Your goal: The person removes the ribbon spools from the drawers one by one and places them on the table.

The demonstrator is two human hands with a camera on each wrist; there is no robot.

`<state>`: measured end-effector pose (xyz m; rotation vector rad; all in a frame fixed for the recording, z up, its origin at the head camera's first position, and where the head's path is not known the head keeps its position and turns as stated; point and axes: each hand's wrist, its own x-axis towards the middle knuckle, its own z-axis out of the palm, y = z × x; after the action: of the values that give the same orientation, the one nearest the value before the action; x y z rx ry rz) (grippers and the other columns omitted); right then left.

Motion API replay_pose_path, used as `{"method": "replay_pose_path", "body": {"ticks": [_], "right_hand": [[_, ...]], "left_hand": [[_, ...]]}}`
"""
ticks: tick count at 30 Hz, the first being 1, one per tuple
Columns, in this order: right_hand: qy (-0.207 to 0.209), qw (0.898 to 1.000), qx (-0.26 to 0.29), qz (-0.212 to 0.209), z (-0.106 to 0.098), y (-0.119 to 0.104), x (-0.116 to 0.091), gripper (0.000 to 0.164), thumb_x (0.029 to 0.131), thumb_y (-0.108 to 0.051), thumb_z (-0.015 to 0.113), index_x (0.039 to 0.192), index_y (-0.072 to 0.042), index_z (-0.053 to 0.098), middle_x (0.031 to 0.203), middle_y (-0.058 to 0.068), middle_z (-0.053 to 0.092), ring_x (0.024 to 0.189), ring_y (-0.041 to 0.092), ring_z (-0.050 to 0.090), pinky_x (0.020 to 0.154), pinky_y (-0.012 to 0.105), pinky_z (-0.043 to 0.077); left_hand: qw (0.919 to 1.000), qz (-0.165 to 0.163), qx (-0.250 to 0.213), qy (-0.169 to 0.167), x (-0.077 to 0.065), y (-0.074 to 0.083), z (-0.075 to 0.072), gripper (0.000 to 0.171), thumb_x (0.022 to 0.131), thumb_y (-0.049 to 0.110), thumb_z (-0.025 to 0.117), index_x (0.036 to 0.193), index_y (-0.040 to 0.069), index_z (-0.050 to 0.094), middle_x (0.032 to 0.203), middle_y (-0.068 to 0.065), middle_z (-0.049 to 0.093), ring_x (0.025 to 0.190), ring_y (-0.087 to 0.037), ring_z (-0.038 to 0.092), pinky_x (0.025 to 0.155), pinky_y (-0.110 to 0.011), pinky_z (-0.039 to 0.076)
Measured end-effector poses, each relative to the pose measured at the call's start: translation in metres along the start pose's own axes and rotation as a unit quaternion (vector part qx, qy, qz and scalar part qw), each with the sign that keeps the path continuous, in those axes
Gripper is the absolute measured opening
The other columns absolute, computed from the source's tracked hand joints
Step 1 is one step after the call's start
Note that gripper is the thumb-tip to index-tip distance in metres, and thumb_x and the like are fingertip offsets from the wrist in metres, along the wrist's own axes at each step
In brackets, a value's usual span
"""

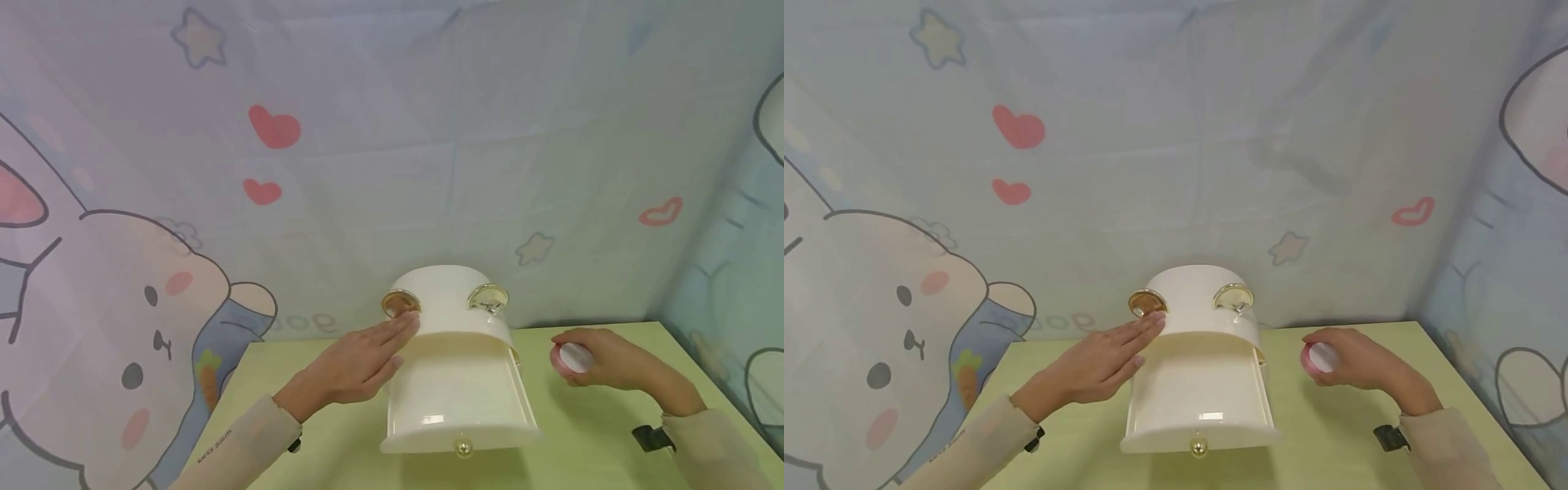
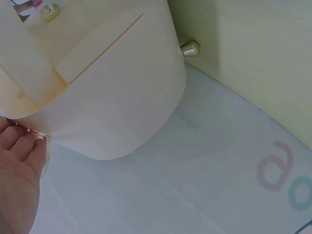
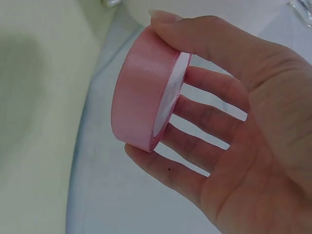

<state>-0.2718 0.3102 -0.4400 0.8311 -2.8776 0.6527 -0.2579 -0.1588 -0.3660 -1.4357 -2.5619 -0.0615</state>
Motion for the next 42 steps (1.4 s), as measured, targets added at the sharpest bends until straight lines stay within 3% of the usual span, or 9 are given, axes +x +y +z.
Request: {"method": "replay_pose_path", "body": {"ticks": [13,26,42], "right_hand": [[0.032,0.999,-0.039,0.009,0.018,0.034,0.0,0.063,0.074,-0.027,0.094,0.127,0.0,0.072,0.12,0.009,0.076,0.105,0.029,0.071,0.088,0.046,0.059],[0.001,0.999,-0.042,0.026,0.041,0.063,0.007,0.062,0.074,-0.019,0.093,0.126,0.004,0.071,0.124,0.02,0.074,0.114,0.043,0.069,0.094,0.056,0.057],[-0.041,0.996,-0.034,0.073,0.058,0.071,0.016,0.064,0.073,-0.018,0.092,0.128,0.005,0.069,0.125,0.023,0.071,0.112,0.043,0.067,0.092,0.057,0.056]], "left_hand": [[0.9999,0.004,0.012,0.001,0.0,-0.001,0.002,0.06,0.115,0.028,0.034,0.168,0.004,0.021,0.176,-0.011,0.023,0.162,-0.025,0.03,0.128,-0.041,0.037],[1.0,0.001,0.005,-0.001,0.0,-0.001,0.002,0.059,0.115,0.029,0.033,0.168,0.005,0.02,0.176,-0.01,0.022,0.163,-0.024,0.028,0.128,-0.041,0.036],[1.0,-0.001,-0.002,0.008,-0.001,0.0,0.002,0.059,0.115,0.027,0.035,0.168,0.005,0.021,0.176,-0.01,0.023,0.162,-0.024,0.03,0.127,-0.042,0.038]]}}
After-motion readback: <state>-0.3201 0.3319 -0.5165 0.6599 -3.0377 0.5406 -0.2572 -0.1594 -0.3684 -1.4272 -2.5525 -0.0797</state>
